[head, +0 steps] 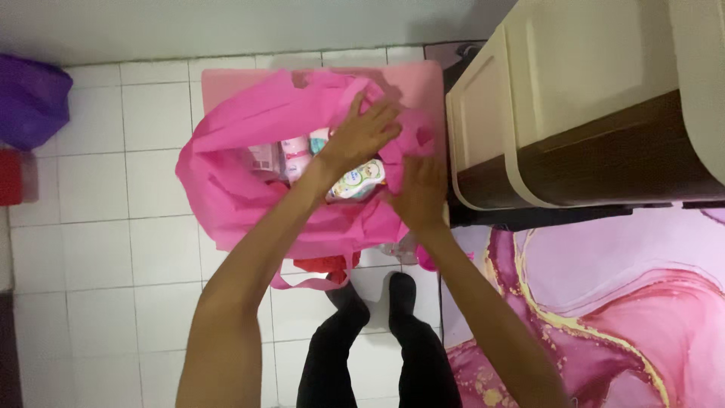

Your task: The person unpacks a pink bag containing baby items, then opens a plastic drawer unit and wipes the interior of the drawers with a cloth. They also handle a spray bottle and a small cloth, placing them inside the drawer.

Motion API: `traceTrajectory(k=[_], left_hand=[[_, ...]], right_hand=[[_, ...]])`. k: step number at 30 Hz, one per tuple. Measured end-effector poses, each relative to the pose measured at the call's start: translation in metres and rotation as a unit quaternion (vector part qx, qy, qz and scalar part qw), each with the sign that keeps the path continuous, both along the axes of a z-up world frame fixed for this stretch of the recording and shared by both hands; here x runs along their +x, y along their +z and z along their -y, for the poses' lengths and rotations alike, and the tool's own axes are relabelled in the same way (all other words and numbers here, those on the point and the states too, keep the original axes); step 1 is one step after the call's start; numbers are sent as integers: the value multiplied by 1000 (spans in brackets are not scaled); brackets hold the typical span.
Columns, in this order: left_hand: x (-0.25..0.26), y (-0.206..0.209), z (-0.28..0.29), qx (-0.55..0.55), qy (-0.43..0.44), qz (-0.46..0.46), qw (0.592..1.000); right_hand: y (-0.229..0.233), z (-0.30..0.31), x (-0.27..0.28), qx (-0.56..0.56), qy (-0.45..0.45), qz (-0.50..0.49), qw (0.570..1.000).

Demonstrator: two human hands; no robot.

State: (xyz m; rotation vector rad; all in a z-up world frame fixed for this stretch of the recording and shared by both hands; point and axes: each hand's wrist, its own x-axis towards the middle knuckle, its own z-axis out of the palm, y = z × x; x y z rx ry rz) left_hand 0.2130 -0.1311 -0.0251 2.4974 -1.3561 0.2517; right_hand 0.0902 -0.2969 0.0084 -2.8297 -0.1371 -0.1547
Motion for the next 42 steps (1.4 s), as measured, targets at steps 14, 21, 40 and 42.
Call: traceTrajectory(k=[14,21,40,42], left_hand=[[51,-17,-9,-168,123,86,974],[70,-5,16,-134,236,82,959],[-91,11,-126,-26,300,-142,943],[-106,-11,-141,19,275,-90,957]], right_hand=[[-37,53,-18,102,4,76,992],[-43,75,-34,290,-142,-37,946],[16,-78,62,157,343,-91,922],[6,-94,91,31,391,-57,918]])
